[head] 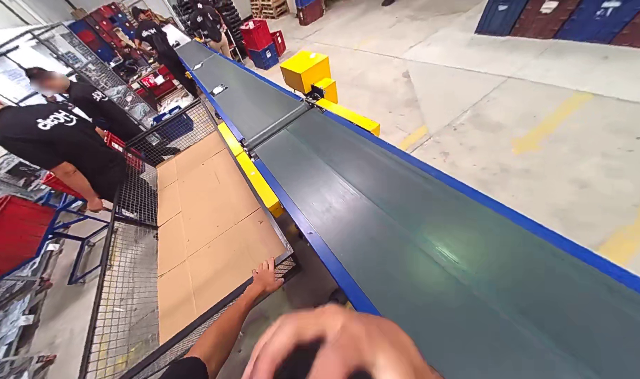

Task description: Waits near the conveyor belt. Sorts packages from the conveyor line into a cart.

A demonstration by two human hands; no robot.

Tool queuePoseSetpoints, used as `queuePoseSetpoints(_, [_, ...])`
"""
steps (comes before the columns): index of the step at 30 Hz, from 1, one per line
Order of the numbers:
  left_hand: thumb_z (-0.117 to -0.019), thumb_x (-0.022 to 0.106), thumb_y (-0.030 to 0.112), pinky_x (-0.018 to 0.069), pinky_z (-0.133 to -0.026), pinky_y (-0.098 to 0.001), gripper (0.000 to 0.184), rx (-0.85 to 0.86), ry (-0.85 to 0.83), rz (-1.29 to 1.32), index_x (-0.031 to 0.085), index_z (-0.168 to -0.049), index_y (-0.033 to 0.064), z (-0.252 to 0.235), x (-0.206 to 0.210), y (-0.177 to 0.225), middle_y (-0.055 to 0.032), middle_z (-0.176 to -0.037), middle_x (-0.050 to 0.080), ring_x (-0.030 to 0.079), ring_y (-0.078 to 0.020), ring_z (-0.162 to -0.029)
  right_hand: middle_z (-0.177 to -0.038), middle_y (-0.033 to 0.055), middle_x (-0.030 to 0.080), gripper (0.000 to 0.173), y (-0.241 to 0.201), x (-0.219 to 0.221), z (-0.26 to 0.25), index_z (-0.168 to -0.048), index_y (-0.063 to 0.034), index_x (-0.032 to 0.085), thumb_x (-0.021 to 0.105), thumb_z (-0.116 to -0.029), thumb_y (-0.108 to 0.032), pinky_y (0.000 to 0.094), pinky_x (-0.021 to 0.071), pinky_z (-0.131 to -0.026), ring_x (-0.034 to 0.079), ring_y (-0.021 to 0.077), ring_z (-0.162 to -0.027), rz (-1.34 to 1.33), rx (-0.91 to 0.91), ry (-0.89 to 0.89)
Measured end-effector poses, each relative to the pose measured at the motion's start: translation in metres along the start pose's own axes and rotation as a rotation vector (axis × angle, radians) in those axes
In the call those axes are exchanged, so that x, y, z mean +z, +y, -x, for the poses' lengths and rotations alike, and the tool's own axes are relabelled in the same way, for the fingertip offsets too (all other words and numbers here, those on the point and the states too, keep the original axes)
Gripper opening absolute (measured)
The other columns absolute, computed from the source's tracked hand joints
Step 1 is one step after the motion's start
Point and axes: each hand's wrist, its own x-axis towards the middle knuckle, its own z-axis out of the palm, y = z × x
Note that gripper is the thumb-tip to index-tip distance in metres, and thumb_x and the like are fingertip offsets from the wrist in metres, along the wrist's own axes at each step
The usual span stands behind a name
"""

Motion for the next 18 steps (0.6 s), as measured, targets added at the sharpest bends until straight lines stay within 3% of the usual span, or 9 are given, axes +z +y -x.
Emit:
queuePoseSetpoints(2, [-0.1002, 0.05, 0.062, 0.0437, -0.11, -0.065, 0.08, 0.102, 0.014, 0.116, 0.035, -0.16, 0.0115, -0.006, -0.01, -0.014, -0.024, -0.149, 0.053, 0.055, -0.0409, -0.135, -0.135, 0.0117, 0.064, 0.073, 0.023, -0.048, 0.042, -0.127, -0.0113, 0.064, 0.05, -0.092, -0.074, 0.0483, 0.051, -0.108, 0.06, 0.0287, -0.128, 0.248, 0.179, 0.179])
queuePoseSetpoints(4, [-0.1057, 0.032, 0.065, 0.0482, -0.104, -0.0649, 0.07, 0.164, 0.012, 0.27, 0.055, -0.146, 0.0129, -0.023, -0.007, -0.029, -0.0214, -0.133, 0.066, 0.063, -0.0389, -0.125, -0.128, 0.011, 0.069, 0.06, 0.061, -0.098, 0.104, -0.131, -0.0058, 0.063, 0.054, -0.1006, -0.057, 0.0462, 0.0567, -0.101, 0.066, 0.0254, -0.118, 0.637, 0.419, 0.511])
queuePoseSetpoints(5, [-0.1058, 0.025, 0.066, 0.0474, -0.105, -0.0653, 0.073, 0.162, 0.02, 0.337, 0.061, -0.141, 0.0137, -0.032, -0.005, -0.033, -0.0203, -0.131, 0.068, 0.063, -0.038, -0.126, -0.123, 0.0082, 0.071, 0.053, 0.081, -0.119, 0.139, -0.131, -0.0063, 0.064, 0.056, -0.1013, -0.05, 0.0433, 0.059, -0.097, 0.069, 0.0213, -0.113, 0.915, 0.605, 0.692])
queuePoseSetpoints(7, [-0.1042, 0.019, 0.07, 0.0445, -0.109, -0.0655, 0.08, 0.093, 0.027, 0.404, 0.063, -0.14, 0.0138, -0.045, -0.004, -0.032, -0.0192, -0.138, 0.065, 0.059, -0.0375, -0.132, -0.128, 0.013, 0.068, 0.055, 0.111, -0.147, 0.211, -0.139, -0.0066, 0.059, 0.051, -0.1033, -0.047, 0.053, 0.0524, -0.102, 0.065, 0.0284, -0.119, 1.328, 0.991, 0.879])
queuePoseSetpoints(8, [-0.1043, 0.019, 0.07, 0.0445, -0.109, -0.0654, 0.08, 0.061, 0.027, 0.416, 0.063, -0.14, 0.0133, -0.052, -0.005, -0.03, -0.0196, -0.137, 0.065, 0.059, -0.0381, -0.132, -0.131, 0.0178, 0.066, 0.055, 0.12, -0.154, 0.245, -0.14, -0.0048, 0.058, 0.05, -0.1039, -0.045, 0.0589, 0.0487, -0.104, 0.062, 0.0346, -0.122, 1.434, 1.088, 0.948])
queuePoseSetpoints(10, [-0.1065, 0.019, 0.065, 0.043, -0.111, -0.0647, 0.077, 0.033, -0.042, 0.404, 0.064, -0.139, 0.0113, -0.063, -0.01, -0.028, -0.0202, -0.137, 0.065, 0.058, -0.0385, -0.133, -0.13, 0.025, 0.063, 0.049, 0.128, -0.152, 0.303, -0.135, -0.0007, 0.06, 0.052, -0.1038, -0.037, 0.0642, 0.046, -0.103, 0.061, 0.0423, -0.122, 1.582, 1.156, 1.072])
queuePoseSetpoints(11, [-0.1078, 0.019, 0.061, 0.0426, -0.111, -0.0641, 0.075, 0.036, -0.09, 0.376, 0.066, -0.136, 0.0092, -0.066, -0.013, -0.028, -0.0204, -0.138, 0.065, 0.058, -0.0382, -0.134, -0.124, 0.0257, 0.065, 0.043, 0.127, -0.146, 0.323, -0.129, 0.0002, 0.063, 0.054, -0.103, -0.032, 0.0647, 0.0481, -0.097, 0.063, 0.0435, -0.115, 1.692, 1.165, 1.098])
queuePoseSetpoints(14, [-0.1079, 0.018, 0.057, 0.0465, -0.106, -0.0633, 0.078, 0.089, -0.171, 0.285, 0.072, -0.12, 0.0037, -0.078, -0.018, -0.03, -0.0223, -0.129, 0.068, 0.062, -0.0379, -0.127, -0.112, 0.0266, 0.065, 0.039, 0.117, -0.13, 0.341, -0.109, -0.001, 0.067, 0.054, -0.1001, -0.036, 0.0669, 0.0471, -0.085, 0.063, 0.047, -0.107, 1.955, 1.33, 1.181])
queuePoseSetpoints(18, [-0.108, 0.025, 0.051, 0.0501, -0.099, -0.0614, 0.069, 0.208, -0.104, 0.346, 0.074, -0.106, 0.0019, -0.089, -0.017, -0.034, -0.0222, -0.114, 0.072, 0.067, -0.0372, -0.115, -0.116, 0.0269, 0.063, 0.047, 0.105, -0.121, 0.346, -0.104, -0.0037, 0.069, 0.047, -0.1006, -0.045, 0.0668, 0.0446, -0.09, 0.06, 0.0471, -0.113, 1.977, 1.613, 1.384])
